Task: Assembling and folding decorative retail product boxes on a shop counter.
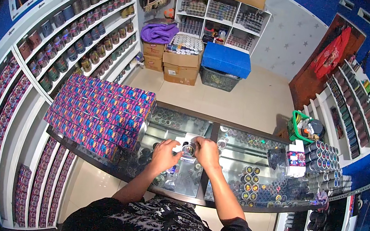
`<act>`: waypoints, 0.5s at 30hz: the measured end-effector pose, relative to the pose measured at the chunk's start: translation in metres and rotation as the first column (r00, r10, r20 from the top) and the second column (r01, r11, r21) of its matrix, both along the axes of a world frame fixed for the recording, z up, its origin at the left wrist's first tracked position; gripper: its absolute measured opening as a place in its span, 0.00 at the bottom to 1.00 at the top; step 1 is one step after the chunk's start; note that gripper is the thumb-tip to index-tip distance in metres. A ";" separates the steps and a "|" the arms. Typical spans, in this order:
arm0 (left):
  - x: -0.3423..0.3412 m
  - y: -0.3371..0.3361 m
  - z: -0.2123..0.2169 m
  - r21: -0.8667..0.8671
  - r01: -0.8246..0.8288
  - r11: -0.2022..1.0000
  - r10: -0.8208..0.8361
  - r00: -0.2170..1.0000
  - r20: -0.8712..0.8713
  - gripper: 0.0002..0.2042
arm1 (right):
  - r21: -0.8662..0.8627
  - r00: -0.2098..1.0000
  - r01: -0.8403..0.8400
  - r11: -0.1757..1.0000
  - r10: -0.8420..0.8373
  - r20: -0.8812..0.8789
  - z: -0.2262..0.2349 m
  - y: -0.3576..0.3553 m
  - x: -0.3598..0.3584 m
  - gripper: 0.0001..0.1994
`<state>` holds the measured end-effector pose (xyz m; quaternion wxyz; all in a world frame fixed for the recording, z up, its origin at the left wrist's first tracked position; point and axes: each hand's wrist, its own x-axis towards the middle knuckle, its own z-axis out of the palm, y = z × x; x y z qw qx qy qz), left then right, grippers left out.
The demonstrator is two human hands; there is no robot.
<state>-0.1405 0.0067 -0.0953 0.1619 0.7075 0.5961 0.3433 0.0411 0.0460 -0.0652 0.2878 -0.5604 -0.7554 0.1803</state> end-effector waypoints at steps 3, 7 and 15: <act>-0.001 -0.002 0.001 -0.007 0.000 1.000 0.001 1.000 0.012 0.15 | 0.016 0.997 0.011 1.000 -0.012 0.075 -0.003 0.001 -0.003 0.08; 0.001 -0.003 0.004 -0.097 0.011 0.995 -0.008 1.000 0.027 0.15 | 0.021 0.983 0.020 1.000 -0.023 0.184 -0.015 0.003 -0.006 0.07; -0.001 -0.005 0.004 -0.070 0.016 0.997 -0.014 0.999 0.038 0.15 | 0.010 0.976 0.071 0.997 -0.072 0.207 -0.022 0.000 -0.015 0.08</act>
